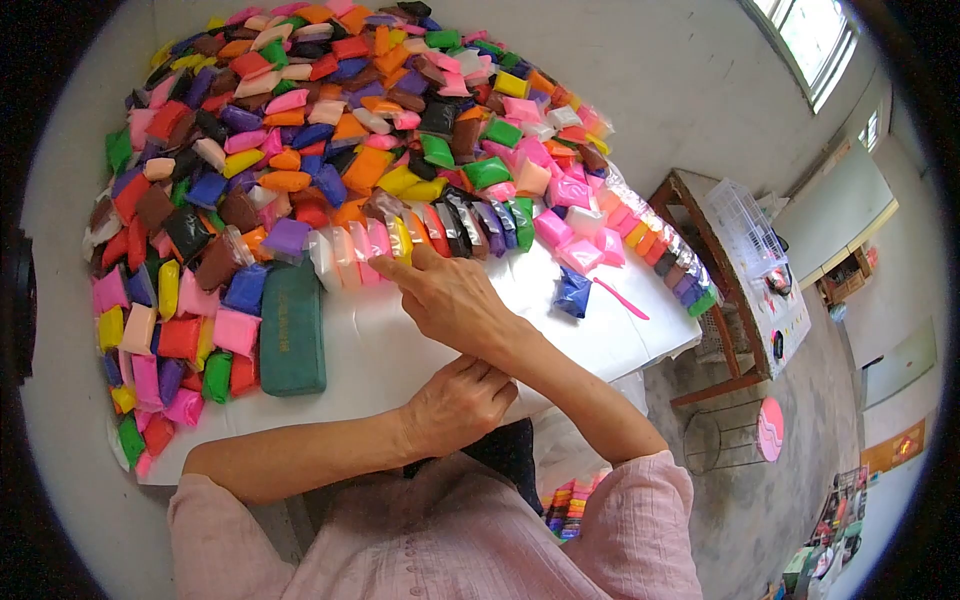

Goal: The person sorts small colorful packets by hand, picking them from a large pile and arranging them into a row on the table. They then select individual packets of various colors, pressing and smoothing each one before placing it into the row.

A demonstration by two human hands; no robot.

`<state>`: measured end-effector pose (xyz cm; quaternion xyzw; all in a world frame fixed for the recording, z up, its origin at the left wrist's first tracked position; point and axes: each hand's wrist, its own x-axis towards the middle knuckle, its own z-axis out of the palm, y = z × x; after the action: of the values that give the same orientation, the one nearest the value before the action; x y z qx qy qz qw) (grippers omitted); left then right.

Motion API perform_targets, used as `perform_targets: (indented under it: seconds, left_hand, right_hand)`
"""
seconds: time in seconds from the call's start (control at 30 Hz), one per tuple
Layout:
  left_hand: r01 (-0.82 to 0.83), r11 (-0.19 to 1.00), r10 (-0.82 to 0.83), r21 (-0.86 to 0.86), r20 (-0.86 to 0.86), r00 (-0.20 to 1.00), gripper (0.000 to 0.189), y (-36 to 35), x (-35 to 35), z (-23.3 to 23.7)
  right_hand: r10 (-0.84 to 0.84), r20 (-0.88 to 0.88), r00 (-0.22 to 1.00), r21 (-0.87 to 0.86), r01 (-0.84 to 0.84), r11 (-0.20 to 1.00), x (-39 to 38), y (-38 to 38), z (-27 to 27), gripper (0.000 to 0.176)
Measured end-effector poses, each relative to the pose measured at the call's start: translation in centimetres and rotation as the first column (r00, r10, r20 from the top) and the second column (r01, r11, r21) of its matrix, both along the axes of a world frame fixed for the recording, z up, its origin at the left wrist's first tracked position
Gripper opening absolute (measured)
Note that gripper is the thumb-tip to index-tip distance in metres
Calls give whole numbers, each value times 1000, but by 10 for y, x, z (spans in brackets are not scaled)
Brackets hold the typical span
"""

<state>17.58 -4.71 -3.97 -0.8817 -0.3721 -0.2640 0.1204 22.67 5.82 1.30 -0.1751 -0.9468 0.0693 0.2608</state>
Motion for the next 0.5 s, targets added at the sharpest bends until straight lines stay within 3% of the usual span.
perform_targets:
  seconds: [0.5]
  left_hand:
    - [14, 1000, -14, -25, 3, 1000, 23, -1, -1, 1]
  right_hand:
    - [14, 63, 998, -47, -11, 999, 0, -8, 15, 48]
